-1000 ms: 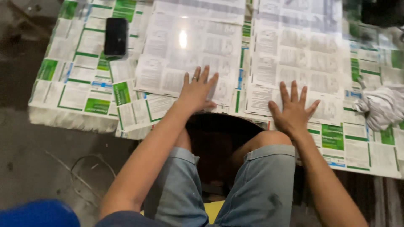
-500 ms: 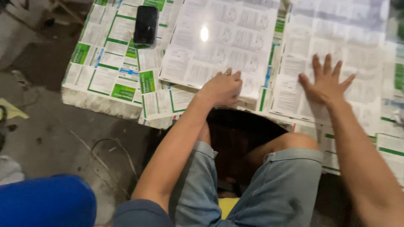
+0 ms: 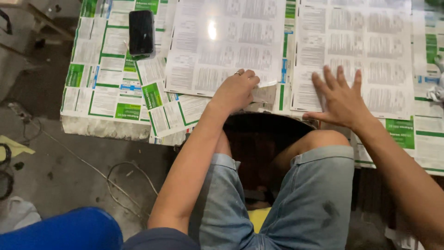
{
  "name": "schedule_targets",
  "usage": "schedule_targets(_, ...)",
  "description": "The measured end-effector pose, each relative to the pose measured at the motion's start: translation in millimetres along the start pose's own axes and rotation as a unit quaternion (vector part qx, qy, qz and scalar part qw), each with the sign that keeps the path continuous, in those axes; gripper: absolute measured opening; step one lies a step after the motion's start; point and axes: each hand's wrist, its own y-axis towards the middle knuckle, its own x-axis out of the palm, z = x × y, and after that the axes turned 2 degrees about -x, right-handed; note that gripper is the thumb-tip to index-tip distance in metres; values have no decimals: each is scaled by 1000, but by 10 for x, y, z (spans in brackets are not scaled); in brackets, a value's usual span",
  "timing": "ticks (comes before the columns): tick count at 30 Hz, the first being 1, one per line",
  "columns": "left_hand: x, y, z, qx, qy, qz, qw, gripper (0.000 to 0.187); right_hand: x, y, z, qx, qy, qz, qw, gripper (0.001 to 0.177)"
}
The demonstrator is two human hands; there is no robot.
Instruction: The person sits at a table and repeatedly flips through stacks of printed papers, separating them into two piles. A smartphone is visible on the table, and the person occasionally touches it while continuing to sort the documents.
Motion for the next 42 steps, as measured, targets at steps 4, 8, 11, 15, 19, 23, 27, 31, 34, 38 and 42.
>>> schedule_targets(4,4,-32,20,-13,19,-7,1000,30,99,-52,142,-34,-102,-10,994,88)
schedule_targets(8,43,-20,2,-30,-1,1,1000,21,-116,-26,209,-20,-63,-40,997,37)
schedule_targets(11,-260,53,243,-58,58,109,991,30,-618,1,34,60,-25,-18,998,20)
schedule_targets(15,-456,146,433,-51,149,264,952,45,-996,-4,-340,76,-24,304,949,6)
schedule_targets(19,-17,108,205,-109,107,77,985,47,-144,-221,-298,93,52,340,934,14)
schedule_targets(23,151,-36,-24,-147,75,-101,981,50,392,-281,-253,95,115,281,948,22)
schedule_targets(27,121,13,0,-131,69,-124,981,57,408,-360,-243,128,129,274,944,25)
schedule_targets(31,264,100,-177,-126,72,-113,983,56,206,-241,-359,155,-5,265,952,41)
schedule_targets(34,320,183,-319,-116,59,-87,988,48,357,-243,-253,190,-16,246,950,65)
schedule_targets(38,358,353,-448,-123,37,-73,989,52,446,-292,-181,203,61,273,938,65)
schedule_targets(42,349,517,-532,-141,24,-62,988,54,344,-252,-249,201,99,257,940,62)
